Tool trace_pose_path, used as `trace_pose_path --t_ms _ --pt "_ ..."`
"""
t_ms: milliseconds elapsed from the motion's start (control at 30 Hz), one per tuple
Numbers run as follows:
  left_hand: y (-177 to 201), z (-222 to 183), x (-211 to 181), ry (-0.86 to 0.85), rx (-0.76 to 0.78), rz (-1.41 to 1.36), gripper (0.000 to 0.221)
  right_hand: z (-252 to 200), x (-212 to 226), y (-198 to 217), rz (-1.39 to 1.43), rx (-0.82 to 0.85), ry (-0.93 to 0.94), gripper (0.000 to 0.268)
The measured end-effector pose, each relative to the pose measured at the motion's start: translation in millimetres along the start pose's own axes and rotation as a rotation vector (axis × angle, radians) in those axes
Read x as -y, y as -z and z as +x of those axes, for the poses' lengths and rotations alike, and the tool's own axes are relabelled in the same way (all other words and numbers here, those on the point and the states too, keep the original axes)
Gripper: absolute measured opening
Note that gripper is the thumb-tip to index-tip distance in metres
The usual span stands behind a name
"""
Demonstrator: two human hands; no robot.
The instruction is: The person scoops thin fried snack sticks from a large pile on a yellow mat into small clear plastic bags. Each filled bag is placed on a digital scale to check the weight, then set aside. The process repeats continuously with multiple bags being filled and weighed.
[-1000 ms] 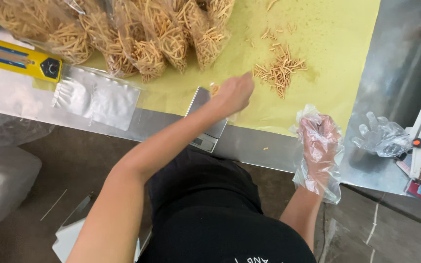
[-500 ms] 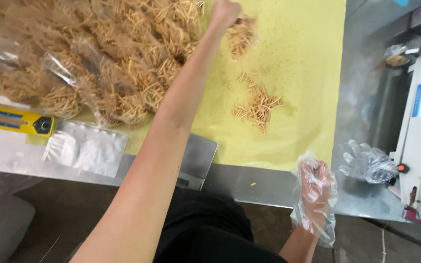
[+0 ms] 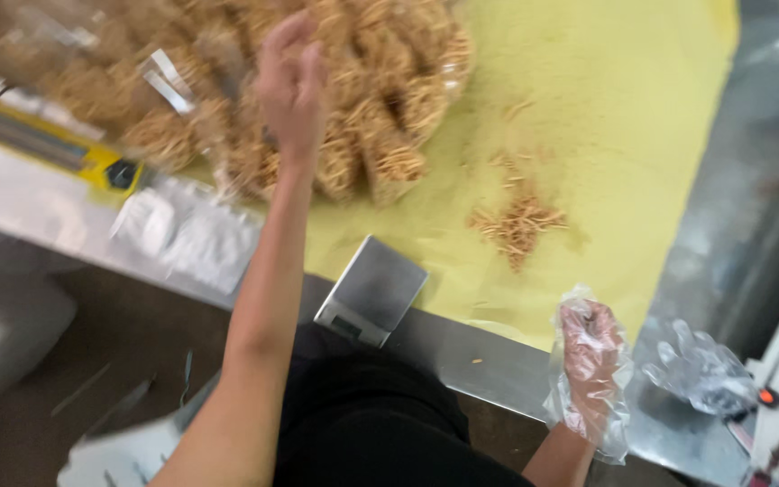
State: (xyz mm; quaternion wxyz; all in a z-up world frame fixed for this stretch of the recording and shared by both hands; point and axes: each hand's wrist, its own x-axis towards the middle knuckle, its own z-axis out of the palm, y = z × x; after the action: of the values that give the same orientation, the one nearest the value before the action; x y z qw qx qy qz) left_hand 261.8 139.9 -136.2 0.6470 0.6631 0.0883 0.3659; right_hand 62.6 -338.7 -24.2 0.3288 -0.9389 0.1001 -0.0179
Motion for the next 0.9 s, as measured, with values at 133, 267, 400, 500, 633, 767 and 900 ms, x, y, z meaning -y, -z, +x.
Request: trace_pose_path --t_ms 133,267,400,500,633,767,900 --pt "158.3 -107.6 -61.8 -0.089 -0.269 0.488 0.012 -1.7 34.0 -13.7 -0.012 0.083 0.042 0.021" --pt "234.0 -187.9 -39.3 0.181 0.076 1.116 0.025 -1.0 74.2 -30.3 -0.021 0.182 0.174 0.022" --pt "270.9 -228.1 17.8 0.335 0.205 1.279 0.049 -6.0 101.8 -48.4 -0.032 0.227 0.332 0.022" --pt "283.0 -240.7 52.0 0.34 0.301 1.349 0.043 -15.5 112.6 -56.1 0.041 0.261 0.336 0.023" --pt "291.4 -242.5 65.1 0.226 0.445 1.478 0.024 -35.3 115.2 -58.1 0.033 0.263 0.284 0.022" --pt "290.1 -227.6 44.0 0.308 0.412 1.36 0.038 -47.2 100.5 -54.5 -0.025 0.258 0.207 0.022" --pt "255.0 -242.2 13.7 0.118 0.523 1.348 0.055 -50.2 76.9 -50.0 -0.124 0.25 0.211 0.026"
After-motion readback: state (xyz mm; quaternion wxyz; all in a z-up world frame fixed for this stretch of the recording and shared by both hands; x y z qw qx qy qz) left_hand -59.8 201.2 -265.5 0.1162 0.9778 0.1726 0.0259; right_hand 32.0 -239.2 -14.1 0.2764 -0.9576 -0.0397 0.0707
